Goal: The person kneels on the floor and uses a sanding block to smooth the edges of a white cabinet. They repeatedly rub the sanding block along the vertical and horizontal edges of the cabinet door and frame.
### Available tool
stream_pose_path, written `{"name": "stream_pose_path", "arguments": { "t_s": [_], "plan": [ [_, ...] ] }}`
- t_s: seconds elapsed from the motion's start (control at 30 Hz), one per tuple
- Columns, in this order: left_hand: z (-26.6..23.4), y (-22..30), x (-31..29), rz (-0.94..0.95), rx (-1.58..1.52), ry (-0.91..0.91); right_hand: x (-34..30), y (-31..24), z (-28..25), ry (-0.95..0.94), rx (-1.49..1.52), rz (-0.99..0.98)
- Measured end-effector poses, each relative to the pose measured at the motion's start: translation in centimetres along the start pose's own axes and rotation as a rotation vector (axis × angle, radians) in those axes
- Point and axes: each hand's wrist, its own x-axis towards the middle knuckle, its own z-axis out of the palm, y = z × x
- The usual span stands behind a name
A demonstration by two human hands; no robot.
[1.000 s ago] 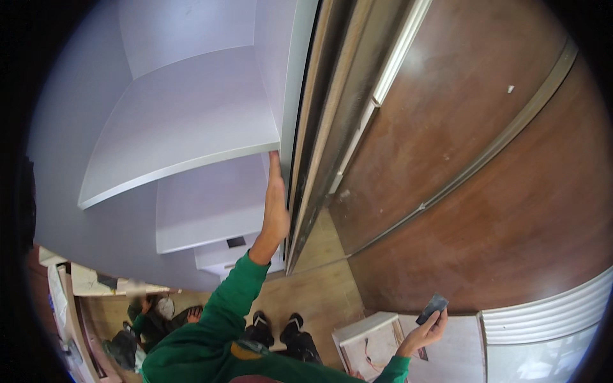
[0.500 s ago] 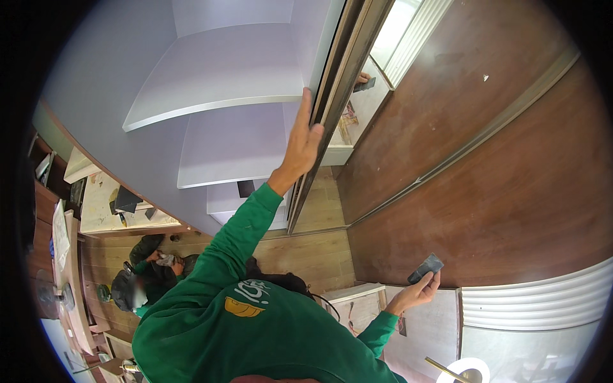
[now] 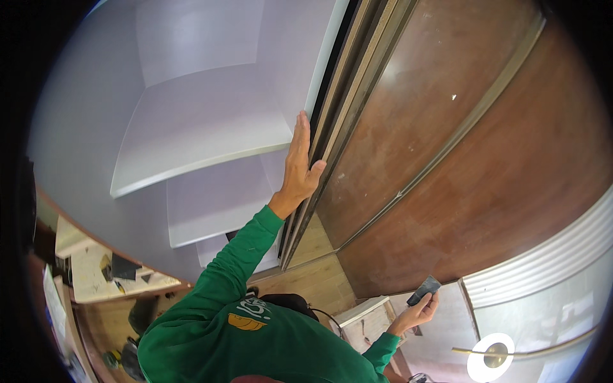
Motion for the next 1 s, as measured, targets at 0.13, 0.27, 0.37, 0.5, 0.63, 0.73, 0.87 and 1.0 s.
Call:
{"name": "stream_pose_path", "arguments": {
  "t_s": [0.13, 0.27, 0.37, 0.5, 0.63, 0.73, 0.87, 1.0],
  "plan": [
    [-0.5, -0.4, 1.7, 0.055, -0.052, -0.049, -3.2, -0.8, 1.3, 0.046, 0.02, -0.013],
    [-0.5, 0.2, 8.0, 0.177, -0.102, -0.028, -4.8, -4.9, 3.7, -0.066, -0.026, -0.041],
    [-0.6, 1.0, 13.7, 0.299, -0.123, -0.01, -3.9, -10.4, 6.6, -0.205, -0.071, -0.122],
    [-0.3, 2.5, 19.6, 0.392, -0.121, 0.054, -1.1, -21.8, 12.1, -0.323, -0.134, -0.516],
    [-0.3, 2.9, 23.2, 0.463, -0.119, 0.146, 2.6, -33.1, 17.4, -0.373, -0.352, -1.128],
    [-1.3, 1.9, 22.9, 0.458, -0.1, 0.124, 5.2, -39.3, 23.1, -0.377, -0.408, -1.58],
    [-4.2, 2.3, 15.9, 0.299, -0.039, 0.044, 8.3, -45.1, 30.3, -0.327, -0.473, -2.015],
    [-11.1, 0.2, 8.6, -0.119, -0.022, -0.278, 10.2, -47.3, 35.8, -0.344, -0.626, -2.206]
  ]
}}
